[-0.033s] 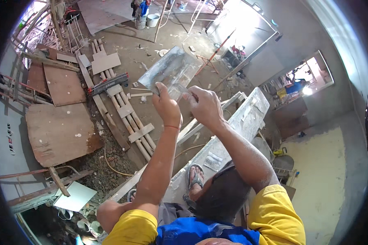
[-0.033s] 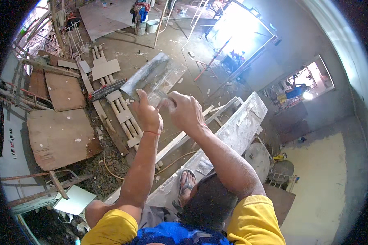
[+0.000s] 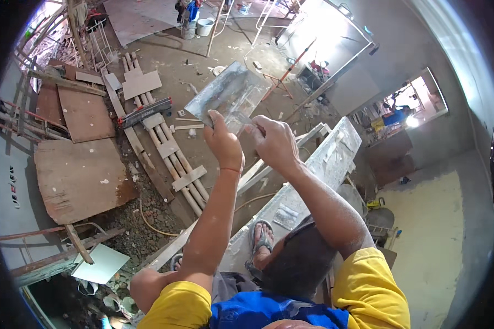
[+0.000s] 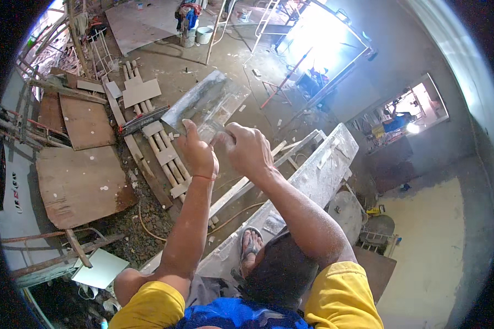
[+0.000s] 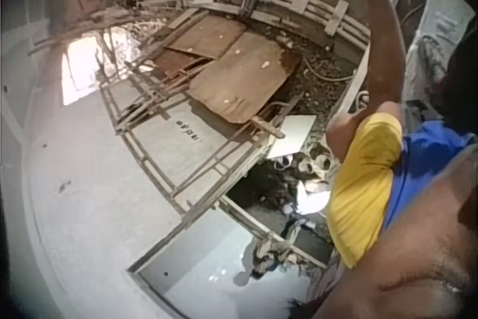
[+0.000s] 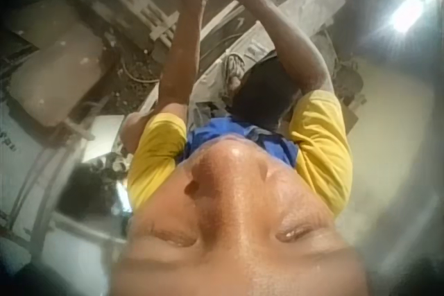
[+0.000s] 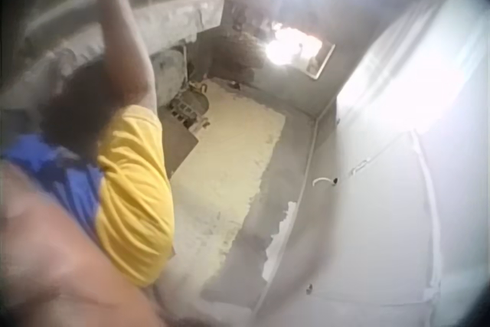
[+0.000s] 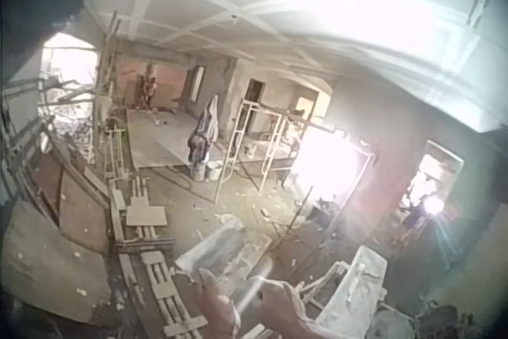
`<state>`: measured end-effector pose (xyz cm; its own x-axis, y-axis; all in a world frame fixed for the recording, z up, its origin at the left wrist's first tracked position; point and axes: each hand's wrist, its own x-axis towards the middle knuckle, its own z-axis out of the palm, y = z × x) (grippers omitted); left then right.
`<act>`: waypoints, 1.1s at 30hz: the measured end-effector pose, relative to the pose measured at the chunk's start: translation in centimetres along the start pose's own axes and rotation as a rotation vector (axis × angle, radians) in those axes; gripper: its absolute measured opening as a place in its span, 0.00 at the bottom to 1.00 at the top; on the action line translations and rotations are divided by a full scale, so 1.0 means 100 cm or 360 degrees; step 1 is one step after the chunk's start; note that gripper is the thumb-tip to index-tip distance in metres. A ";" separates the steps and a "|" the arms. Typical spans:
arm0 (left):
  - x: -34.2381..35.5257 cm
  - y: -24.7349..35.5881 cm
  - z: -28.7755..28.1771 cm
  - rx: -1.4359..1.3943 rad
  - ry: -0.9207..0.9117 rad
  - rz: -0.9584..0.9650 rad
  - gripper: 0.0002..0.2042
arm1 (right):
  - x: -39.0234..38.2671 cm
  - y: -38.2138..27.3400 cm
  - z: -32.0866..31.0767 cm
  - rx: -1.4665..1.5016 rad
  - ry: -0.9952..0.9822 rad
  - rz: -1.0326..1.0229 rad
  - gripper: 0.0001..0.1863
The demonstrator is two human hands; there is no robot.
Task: Applying mortar or adhesive to the back of a large tile using a trowel.
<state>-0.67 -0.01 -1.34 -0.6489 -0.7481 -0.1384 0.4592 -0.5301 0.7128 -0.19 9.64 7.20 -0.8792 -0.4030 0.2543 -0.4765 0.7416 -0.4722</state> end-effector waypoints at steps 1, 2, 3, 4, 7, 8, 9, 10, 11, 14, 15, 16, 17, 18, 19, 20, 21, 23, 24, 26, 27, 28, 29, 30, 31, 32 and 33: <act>-0.001 0.002 0.003 -0.0004 -0.0003 -0.0005 0.22 | -0.001 -0.001 -0.001 -0.0006 0.0002 0.0003 0.12; -0.003 0.004 0.005 -0.0093 0.0038 -0.0062 0.23 | -0.002 -0.003 -0.002 -0.0034 -0.0062 0.0011 0.12; -0.004 0.006 0.008 -0.0181 0.0081 -0.0118 0.23 | -0.003 -0.003 -0.003 -0.0063 -0.0128 0.0019 0.12; -0.005 0.005 0.008 -0.0183 0.0085 -0.0117 0.23 | -0.002 0.000 -0.004 -0.0064 -0.0131 0.0016 0.12; -0.003 -0.002 0.004 -0.0094 0.0037 -0.0160 0.26 | 0.000 0.006 -0.004 -0.0017 -0.0011 -0.0029 0.12; 0.000 -0.004 0.002 -0.0065 0.0047 -0.0108 0.27 | -0.001 0.004 -0.003 -0.0053 0.0013 -0.0037 0.12; 0.002 -0.006 0.000 -0.0035 0.0056 -0.0056 0.28 | -0.001 0.001 -0.002 -0.0088 0.0037 -0.0046 0.12; 0.002 -0.005 0.000 -0.0037 0.0058 -0.0054 0.28 | 0.000 0.001 -0.003 -0.0088 0.0037 -0.0049 0.12; 0.000 -0.004 0.000 -0.0090 0.0009 -0.0071 0.28 | 0.001 0.002 -0.005 -0.0069 0.0003 -0.0022 0.13; -0.002 -0.001 0.001 -0.0133 -0.0077 -0.0052 0.28 | 0.002 0.010 -0.002 -0.0004 0.0038 -0.0025 0.13; -0.002 -0.001 0.001 -0.0124 -0.0116 -0.0015 0.28 | 0.002 0.012 0.001 0.0040 0.0107 -0.0055 0.13; -0.003 0.001 0.002 -0.0121 -0.0106 -0.0016 0.28 | 0.000 0.011 0.002 0.0043 0.0097 -0.0056 0.13; -0.004 0.004 0.004 -0.0162 -0.0065 -0.0039 0.29 | -0.001 0.008 0.003 -0.0003 0.0091 -0.0069 0.13; -0.004 0.006 0.004 -0.0204 -0.0023 -0.0061 0.29 | -0.002 0.006 0.005 -0.0049 0.0083 -0.0084 0.13; -0.003 0.005 0.002 -0.0200 -0.0003 -0.0049 0.29 | -0.001 0.005 0.005 -0.0039 0.0065 -0.0097 0.13; -0.002 0.005 0.000 -0.0087 -0.0035 -0.0052 0.29 | 0.000 0.005 0.004 0.0002 0.0075 -0.0072 0.13; 0.000 0.004 -0.002 0.0027 -0.0064 -0.0057 0.30 | 0.001 0.005 0.004 0.0043 0.0082 -0.0048 0.13; -0.003 0.003 0.006 0.0084 -0.0013 0.0032 0.30 | 0.002 0.006 0.001 0.0012 0.0114 -0.0046 0.13; -0.004 0.003 0.007 0.0071 -0.0048 0.0018 0.30 | 0.002 0.006 -0.002 -0.0029 0.0086 -0.0039 0.13; -0.002 0.002 0.006 0.0152 0.0033 -0.0072 0.28 | 0.000 0.002 0.000 -0.0088 0.0044 -0.0047 0.14; 0.003 -0.001 -0.003 0.0165 0.0055 -0.0065 0.28 | -0.003 0.000 0.003 -0.0073 0.0024 -0.0053 0.14; 0.009 -0.005 -0.009 0.0233 -0.0061 0.0001 0.28 | -0.003 0.000 0.004 -0.0063 0.0022 -0.0096 0.14; 0.012 -0.010 -0.012 0.0302 -0.0179 0.0068 0.30 | -0.002 0.000 0.005 -0.0054 0.0023 -0.0140 0.14; 0.013 -0.016 -0.011 0.0298 -0.0178 0.0073 0.30 | 0.001 0.001 0.005 -0.0054 0.0024 -0.0145 0.14; 0.009 -0.013 -0.005 0.0223 -0.0092 0.0092 0.27 | 0.003 0.004 0.005 -0.0079 0.0026 -0.0110 0.14; 0.006 -0.010 0.001 0.0149 -0.0005 0.0110 0.26 | 0.004 0.006 0.004 -0.0103 0.0028 -0.0074 0.14; 0.004 -0.009 0.003 0.0145 -0.0015 0.0101 0.26 | 0.002 0.006 0.004 -0.0111 0.0035 -0.0065 0.14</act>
<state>-1.52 0.27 -1.78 -0.6263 -0.7750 -0.0845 0.4428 -0.4428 0.7797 -0.71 9.81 6.65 -0.8584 -0.4223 0.2912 -0.5103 0.7607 -0.4011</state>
